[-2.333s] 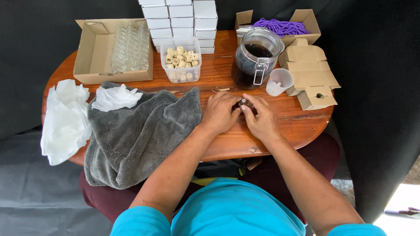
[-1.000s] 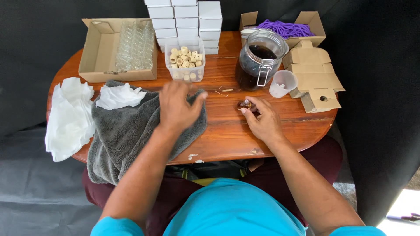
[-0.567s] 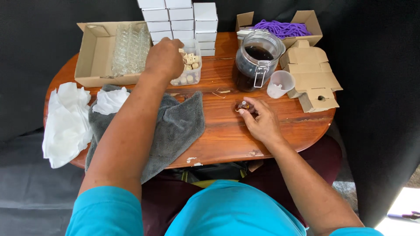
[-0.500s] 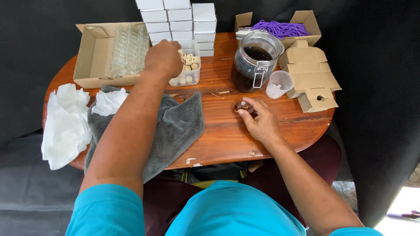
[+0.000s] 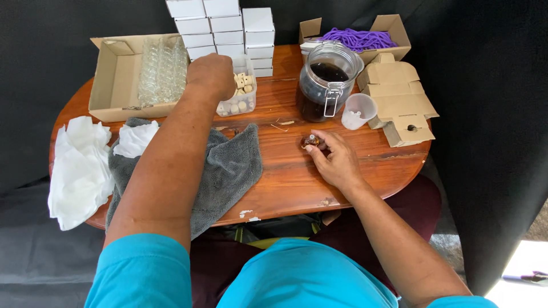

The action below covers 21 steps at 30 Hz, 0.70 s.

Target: Filling a small perfume bottle using a syringe and assembling it with a wooden bead and cord.

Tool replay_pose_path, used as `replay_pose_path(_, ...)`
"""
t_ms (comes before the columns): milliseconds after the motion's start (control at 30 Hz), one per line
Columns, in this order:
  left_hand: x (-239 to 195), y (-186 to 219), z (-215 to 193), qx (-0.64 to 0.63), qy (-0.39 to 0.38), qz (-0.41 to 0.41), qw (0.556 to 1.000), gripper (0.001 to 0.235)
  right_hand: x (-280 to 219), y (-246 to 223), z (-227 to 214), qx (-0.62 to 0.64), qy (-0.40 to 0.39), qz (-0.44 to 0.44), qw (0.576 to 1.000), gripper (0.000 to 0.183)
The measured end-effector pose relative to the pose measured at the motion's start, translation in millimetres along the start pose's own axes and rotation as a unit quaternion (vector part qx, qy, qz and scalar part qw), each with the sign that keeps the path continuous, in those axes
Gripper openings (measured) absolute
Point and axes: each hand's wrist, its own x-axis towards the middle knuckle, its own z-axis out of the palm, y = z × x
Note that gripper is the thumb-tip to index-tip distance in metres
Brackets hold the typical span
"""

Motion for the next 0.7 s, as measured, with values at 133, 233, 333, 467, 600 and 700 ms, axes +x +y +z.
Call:
replay_pose_path(133, 9, -6, 11, 0.018, 0.026, 0.018, 0.999, 0.029, 0, -1, 0, 0.002, -0.001, 0.006, 1.0, 0.036)
replay_pose_path(233, 8, -7, 11, 0.024, 0.032, 0.027, 0.999, 0.028, -1, 1, 1, 0.001, 0.003, -0.003, 1.0, 0.036)
replay_pose_path(333, 9, -12, 15, -0.003, 0.041, 0.029, 0.999, 0.027, -1, 0, 1, 0.004, 0.005, 0.006, 1.0, 0.037)
replay_pose_path(467, -8, -9, 12, -0.148, 0.157, 0.058, 0.975, 0.015, -2, -4, -3, 0.01, -0.003, 0.025, 1.0, 0.039)
replay_pose_path(600, -54, 12, 5, -0.371, 0.217, 0.133, 0.893, 0.023, -2, -17, -10, 0.021, -0.022, 0.096, 0.995, 0.046)
replay_pose_path(700, -85, 35, 22, -0.491, 0.257, 0.217, 0.803, 0.026, -5, -10, -6, 0.079, 0.108, -0.028, 0.991, 0.045)
